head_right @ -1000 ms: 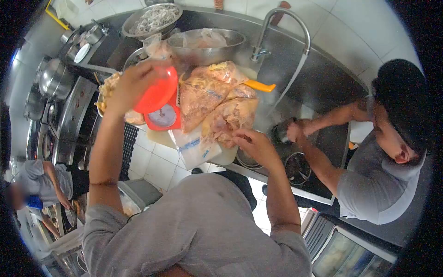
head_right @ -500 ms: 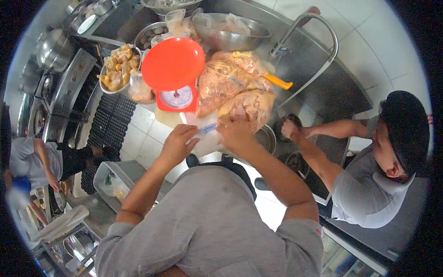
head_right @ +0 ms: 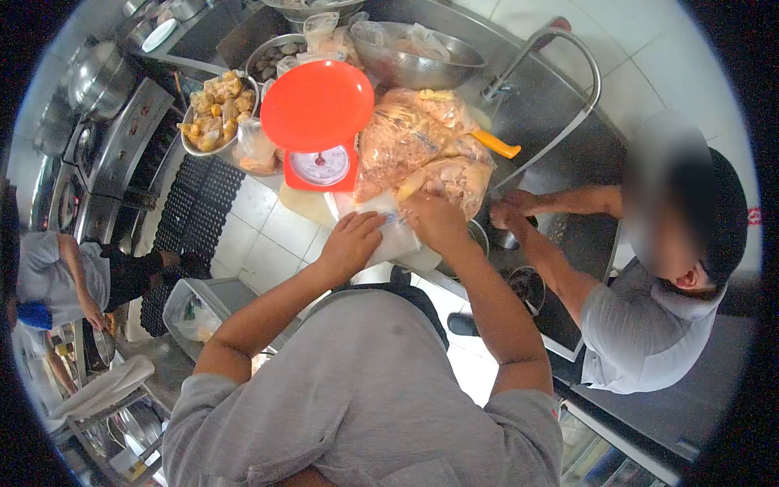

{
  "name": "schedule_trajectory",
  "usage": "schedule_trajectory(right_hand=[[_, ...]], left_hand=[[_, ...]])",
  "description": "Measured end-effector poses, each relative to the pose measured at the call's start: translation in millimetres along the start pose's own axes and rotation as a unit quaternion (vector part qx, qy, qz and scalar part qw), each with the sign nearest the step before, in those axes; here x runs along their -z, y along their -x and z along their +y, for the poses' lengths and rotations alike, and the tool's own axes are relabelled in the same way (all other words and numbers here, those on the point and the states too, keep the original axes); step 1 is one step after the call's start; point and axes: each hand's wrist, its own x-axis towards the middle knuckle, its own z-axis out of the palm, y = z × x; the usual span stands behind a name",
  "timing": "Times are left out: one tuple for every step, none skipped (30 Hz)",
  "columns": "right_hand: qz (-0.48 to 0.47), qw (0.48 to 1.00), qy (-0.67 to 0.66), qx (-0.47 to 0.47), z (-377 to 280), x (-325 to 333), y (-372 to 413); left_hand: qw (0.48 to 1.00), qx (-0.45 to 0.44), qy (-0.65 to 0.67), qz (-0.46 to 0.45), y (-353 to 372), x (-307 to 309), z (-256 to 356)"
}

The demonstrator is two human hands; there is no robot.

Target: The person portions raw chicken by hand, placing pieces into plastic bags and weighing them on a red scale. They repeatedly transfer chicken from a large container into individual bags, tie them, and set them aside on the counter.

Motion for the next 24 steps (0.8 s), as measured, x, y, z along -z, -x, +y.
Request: schedule_trajectory(right_hand=[[-0.008,1.000,-0.004,-0.012,1,0,0],[-0.010,1.000,0.005,-0.009,2,2,0],[-0.013,1.000,0.014,-0.006,2,4,0],[-0.016,1.000,0.023,-0.002,2,5,0],[-0.019,1.000,0.016,-0.005,3,4,0],[-0.021,1.000,0.010,-0.008,4,3,0],[-0.024,1.000,0.004,-0.010,5,2,0],[-0.025,1.000,-0.003,-0.012,7,0,1],[-0.026,1.000,-0.009,-0.013,8,-1,1],[-0.027,0.999,-0.016,-0.015,10,-2,1],[-0.029,0.999,-0.013,-0.010,10,-1,1],[-0.032,0.999,-0.011,-0.005,9,1,1],[-0.034,0.999,-0.009,0.000,8,2,0],[-0.037,0.999,-0.018,0.000,9,2,0],[-0.040,0.999,-0.027,-0.001,10,2,0],[-0.044,0.998,-0.035,-0.003,11,1,1],[-0.036,0.999,-0.040,0.003,12,1,1],[-0.030,0.999,-0.045,0.009,12,0,2],[-0.023,0.998,-0.050,0.015,13,0,3],[-0.029,0.998,-0.053,0.013,13,0,3],[-0.034,0.998,-0.057,0.011,13,1,3],[-0.039,0.997,-0.061,0.009,13,1,3],[-0.029,0.997,-0.065,0.013,14,1,4],[-0.020,0.997,-0.069,0.016,14,0,5]], left_hand=[[1.000,0.003,-0.002,-0.002,-1,1,-3],[1.000,0.006,-0.004,-0.003,-2,1,-4],[1.000,0.012,0.000,0.005,-4,-1,-5],[1.000,0.019,0.004,0.012,-4,-5,-6],[0.999,0.026,0.006,0.020,-4,-8,-8],[0.999,0.030,0.012,-0.010,-5,-6,-8],[0.998,0.033,0.018,-0.040,-4,-3,-8],[0.997,0.036,0.024,-0.070,-5,-1,-8],[0.997,0.017,0.014,-0.071,-4,1,-5],[0.997,-0.002,0.004,-0.072,-2,3,2],[0.997,-0.019,-0.007,-0.074,0,4,7],[0.996,-0.020,-0.012,-0.087,1,3,9],[0.995,-0.021,-0.016,-0.100,2,1,10],[0.993,-0.022,-0.019,-0.112,2,0,10],[0.992,-0.016,-0.024,-0.120,2,3,9],[0.991,-0.010,-0.029,-0.127,1,6,7],[0.990,-0.004,-0.033,-0.134,0,10,5],[0.990,0.004,-0.042,-0.135,2,14,3],[0.989,0.013,-0.051,-0.137,4,19,-1],[0.988,0.021,-0.060,-0.139,7,23,-4],[0.987,0.032,-0.074,-0.138,11,27,-7],[0.986,0.042,-0.088,-0.138,15,30,-8],[0.984,0.051,-0.103,-0.138,17,32,-8],[0.983,0.054,-0.106,-0.141,15,36,-3]])
